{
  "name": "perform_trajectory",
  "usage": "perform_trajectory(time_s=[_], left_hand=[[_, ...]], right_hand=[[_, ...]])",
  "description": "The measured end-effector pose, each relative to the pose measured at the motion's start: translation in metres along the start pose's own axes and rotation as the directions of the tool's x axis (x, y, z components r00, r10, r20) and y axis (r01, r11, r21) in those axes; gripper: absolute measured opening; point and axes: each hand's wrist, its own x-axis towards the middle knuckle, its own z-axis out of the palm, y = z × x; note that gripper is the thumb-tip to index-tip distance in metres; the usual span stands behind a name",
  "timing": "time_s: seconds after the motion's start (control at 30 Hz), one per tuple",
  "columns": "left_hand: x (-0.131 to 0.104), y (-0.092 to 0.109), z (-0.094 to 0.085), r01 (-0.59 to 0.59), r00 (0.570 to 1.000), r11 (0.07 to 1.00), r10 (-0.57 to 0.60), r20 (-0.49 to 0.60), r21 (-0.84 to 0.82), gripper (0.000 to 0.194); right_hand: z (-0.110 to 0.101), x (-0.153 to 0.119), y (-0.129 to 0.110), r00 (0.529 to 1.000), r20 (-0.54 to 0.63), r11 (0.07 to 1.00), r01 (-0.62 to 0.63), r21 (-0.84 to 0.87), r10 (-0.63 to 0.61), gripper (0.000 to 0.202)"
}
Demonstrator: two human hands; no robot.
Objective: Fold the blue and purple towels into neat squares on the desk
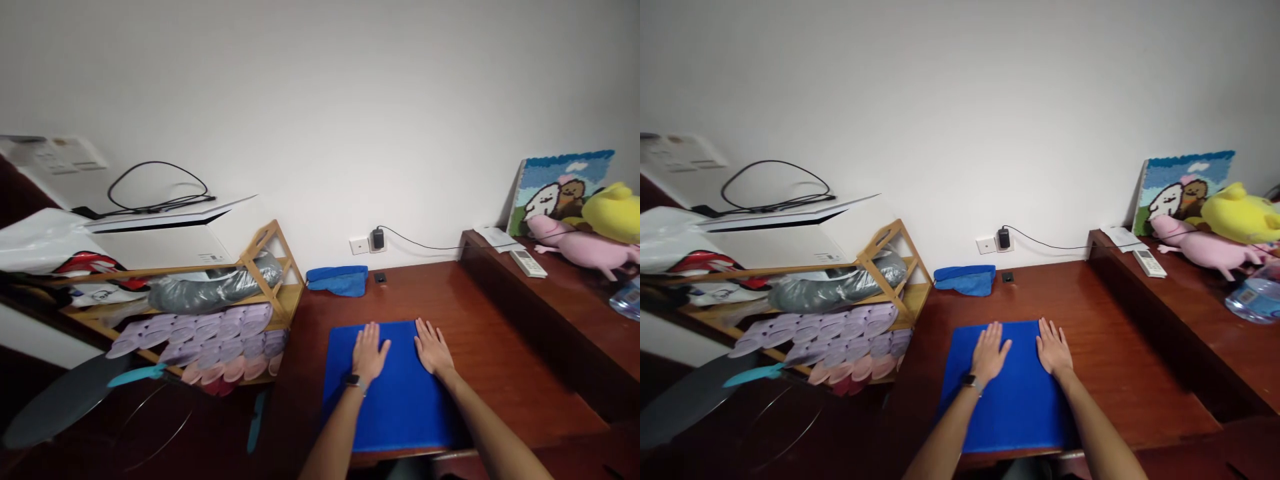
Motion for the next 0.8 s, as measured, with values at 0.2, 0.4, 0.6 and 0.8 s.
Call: perform_trajectory(time_s=[0.2,0.4,0.6,0.8], left_hand=[[-0.028,-0.105,-0.024,0.219,0.975,0.972,-0.215,-0.057,0.086,0.070],[-0.029,-0.101,-0.019,0.218,0.971,0.975,-0.210,-0.117,0.054,0.071],[-0.027,-0.105,-0.017,0.210,0.970,0.976,-0.201,-0.137,0.059,0.074],[-0.025,-0.106,-0.014,0.201,0.971,0.977,-0.189,-0.145,0.072,0.072]], right_hand=[[0.002,0.004,0.000,1.000,0.002,1.000,-0.008,-0.017,0.008,0.066],[-0.012,-0.003,-0.012,0.996,0.043,0.997,-0.071,-0.039,0.073,0.067],[-0.015,-0.019,-0.030,0.997,-0.046,0.997,-0.063,-0.039,0.061,0.067],[-0.016,-0.014,-0.034,0.993,0.052,0.994,-0.100,-0.032,0.102,0.067]])
